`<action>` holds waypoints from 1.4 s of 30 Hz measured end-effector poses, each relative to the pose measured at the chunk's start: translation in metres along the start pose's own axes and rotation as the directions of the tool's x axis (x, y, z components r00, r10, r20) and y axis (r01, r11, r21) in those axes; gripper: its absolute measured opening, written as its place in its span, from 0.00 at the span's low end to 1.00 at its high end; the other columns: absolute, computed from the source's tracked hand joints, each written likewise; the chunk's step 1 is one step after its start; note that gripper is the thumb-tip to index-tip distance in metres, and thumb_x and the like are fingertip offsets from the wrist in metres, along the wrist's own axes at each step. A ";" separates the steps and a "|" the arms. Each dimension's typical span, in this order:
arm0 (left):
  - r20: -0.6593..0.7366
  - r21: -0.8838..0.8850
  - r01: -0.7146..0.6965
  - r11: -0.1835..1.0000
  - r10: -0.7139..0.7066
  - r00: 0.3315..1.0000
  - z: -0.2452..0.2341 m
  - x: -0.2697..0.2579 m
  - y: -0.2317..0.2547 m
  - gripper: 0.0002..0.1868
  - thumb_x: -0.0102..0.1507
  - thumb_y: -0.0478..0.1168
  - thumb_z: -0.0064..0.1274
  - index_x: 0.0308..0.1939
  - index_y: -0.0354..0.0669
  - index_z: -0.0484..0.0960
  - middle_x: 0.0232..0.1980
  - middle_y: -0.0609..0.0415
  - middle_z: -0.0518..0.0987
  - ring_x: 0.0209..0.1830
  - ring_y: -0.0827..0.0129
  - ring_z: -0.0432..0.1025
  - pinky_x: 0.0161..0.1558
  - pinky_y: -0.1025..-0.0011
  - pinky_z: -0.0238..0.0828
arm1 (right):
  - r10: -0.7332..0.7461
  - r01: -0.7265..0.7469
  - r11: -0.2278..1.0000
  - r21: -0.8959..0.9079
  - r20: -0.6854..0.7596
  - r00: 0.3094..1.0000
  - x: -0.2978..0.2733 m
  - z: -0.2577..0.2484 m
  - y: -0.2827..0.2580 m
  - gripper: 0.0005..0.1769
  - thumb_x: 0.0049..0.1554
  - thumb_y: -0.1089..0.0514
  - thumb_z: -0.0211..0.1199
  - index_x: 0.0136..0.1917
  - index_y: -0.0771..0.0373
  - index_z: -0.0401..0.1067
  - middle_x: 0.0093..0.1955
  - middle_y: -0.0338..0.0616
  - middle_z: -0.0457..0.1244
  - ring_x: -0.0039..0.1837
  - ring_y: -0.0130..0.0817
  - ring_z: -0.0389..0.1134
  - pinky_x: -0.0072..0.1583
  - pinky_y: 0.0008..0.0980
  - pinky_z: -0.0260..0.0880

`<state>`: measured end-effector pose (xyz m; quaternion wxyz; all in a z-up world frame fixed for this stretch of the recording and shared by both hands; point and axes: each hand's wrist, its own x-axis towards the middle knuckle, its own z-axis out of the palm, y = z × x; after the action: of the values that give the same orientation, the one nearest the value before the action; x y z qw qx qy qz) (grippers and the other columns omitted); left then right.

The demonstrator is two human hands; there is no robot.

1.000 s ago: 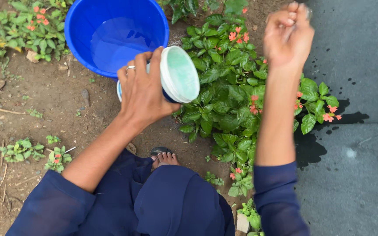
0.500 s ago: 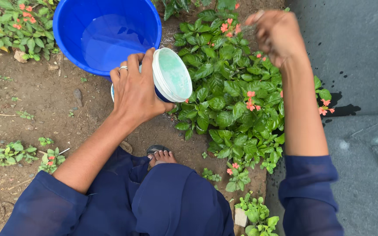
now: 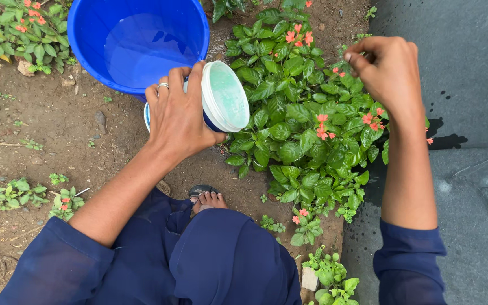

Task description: The person applies a liquid from a container onto plants by hand, then stirs the liquid in a small bucket using a stick and rinses the container in a larger bucket of water.

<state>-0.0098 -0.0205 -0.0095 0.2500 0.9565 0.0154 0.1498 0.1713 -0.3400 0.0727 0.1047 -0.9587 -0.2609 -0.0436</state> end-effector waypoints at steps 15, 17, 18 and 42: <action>0.089 0.038 -0.162 0.986 0.158 0.983 -0.011 -0.007 0.044 0.66 0.28 0.49 0.77 0.68 0.35 0.65 0.58 0.37 0.69 0.57 0.43 0.65 0.54 0.47 0.57 | 0.444 -0.025 -0.693 0.720 0.454 0.772 -0.070 0.252 -0.078 0.12 0.68 0.52 0.52 0.47 0.61 0.69 0.45 0.41 0.66 0.51 0.34 0.69 0.60 0.34 0.71; 0.064 0.033 -0.197 0.980 0.195 0.979 -0.009 -0.011 0.049 0.64 0.29 0.47 0.76 0.68 0.36 0.65 0.58 0.38 0.70 0.57 0.44 0.65 0.55 0.47 0.57 | 0.482 -0.008 -0.725 0.689 0.515 0.709 -0.074 0.285 -0.066 0.11 0.68 0.54 0.52 0.47 0.61 0.69 0.46 0.41 0.66 0.52 0.34 0.69 0.63 0.34 0.72; 0.045 0.024 -0.235 0.972 0.233 0.971 -0.009 -0.012 0.051 0.63 0.29 0.45 0.74 0.68 0.38 0.66 0.59 0.39 0.70 0.58 0.45 0.66 0.56 0.46 0.57 | 0.440 0.006 -0.769 0.639 0.521 0.731 -0.079 0.297 -0.061 0.11 0.68 0.54 0.52 0.47 0.61 0.69 0.46 0.42 0.67 0.52 0.33 0.69 0.63 0.34 0.71; -0.178 0.424 -0.405 0.810 0.513 0.840 0.009 0.061 0.152 0.36 0.63 0.44 0.62 0.71 0.34 0.67 0.60 0.40 0.71 0.62 0.48 0.67 0.67 0.50 0.60 | 0.267 0.227 -0.341 0.912 -0.138 0.954 -0.019 0.232 0.025 0.20 0.69 0.53 0.46 0.72 0.61 0.59 0.70 0.48 0.59 0.71 0.41 0.62 0.74 0.41 0.62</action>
<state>0.0444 -0.1514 0.0740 0.0162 0.9289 -0.1547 0.3362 0.1741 -0.3188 -0.1603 0.8828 -0.4435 -0.1475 0.0466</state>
